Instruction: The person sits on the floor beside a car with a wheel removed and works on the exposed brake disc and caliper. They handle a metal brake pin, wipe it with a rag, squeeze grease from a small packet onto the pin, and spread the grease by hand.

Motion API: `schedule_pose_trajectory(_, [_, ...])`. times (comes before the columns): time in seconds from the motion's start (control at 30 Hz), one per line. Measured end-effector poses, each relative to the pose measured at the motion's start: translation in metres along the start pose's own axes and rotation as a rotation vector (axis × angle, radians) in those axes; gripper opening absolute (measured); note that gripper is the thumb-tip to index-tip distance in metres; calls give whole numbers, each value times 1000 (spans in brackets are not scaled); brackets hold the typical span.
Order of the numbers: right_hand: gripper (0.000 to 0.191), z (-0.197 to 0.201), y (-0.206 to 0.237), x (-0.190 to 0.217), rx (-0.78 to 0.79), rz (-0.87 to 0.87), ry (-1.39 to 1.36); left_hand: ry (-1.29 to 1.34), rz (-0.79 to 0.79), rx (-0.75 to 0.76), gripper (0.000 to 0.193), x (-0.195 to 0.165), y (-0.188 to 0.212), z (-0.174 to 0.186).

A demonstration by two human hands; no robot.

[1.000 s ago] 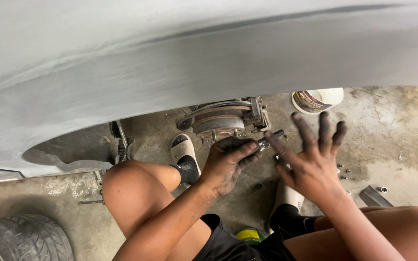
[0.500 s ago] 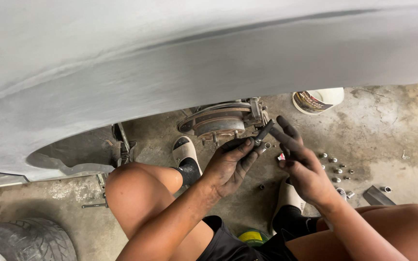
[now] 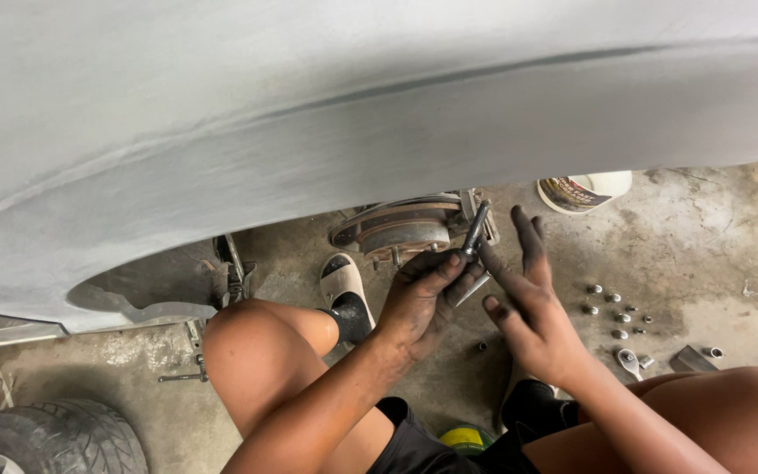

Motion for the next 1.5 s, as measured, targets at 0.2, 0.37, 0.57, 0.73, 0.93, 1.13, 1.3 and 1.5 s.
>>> schedule_pose_trajectory(0.2, [72,-7,-2,-9,16,29,736,19,18,-5,17,-8,0,9])
schedule_pose_trajectory(0.37, [69,-8,4,-29,-3,15,986,-2,144,-102,17,-2,0,21])
schedule_pose_trajectory(0.57, [60,-8,12,-35,-48,152,1051,59,206,-107,20,0,2,23])
schedule_pose_trajectory(0.73, [61,-6,13,-48,-32,145,1039,90,227,-87,19,0,4,24])
schedule_pose_trajectory(0.93, [62,-6,19,-50,-102,188,1024,183,274,-37,20,-3,5,22])
schedule_pose_trajectory(1.13, [59,-10,20,-47,-96,265,1032,226,316,-14,18,0,7,18])
schedule_pose_trajectory(1.3, [58,-5,18,-44,-113,293,1006,161,318,-31,16,5,9,20])
schedule_pose_trajectory(1.5, [56,6,15,-39,-126,385,1037,138,317,17,16,4,10,18])
Point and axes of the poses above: each hand's wrist, its own y-axis away from the middle knuckle, its own z-axis out of the back of the hand, x = y × z, the point moved 6 cm from there along -y, towards the middle knuckle
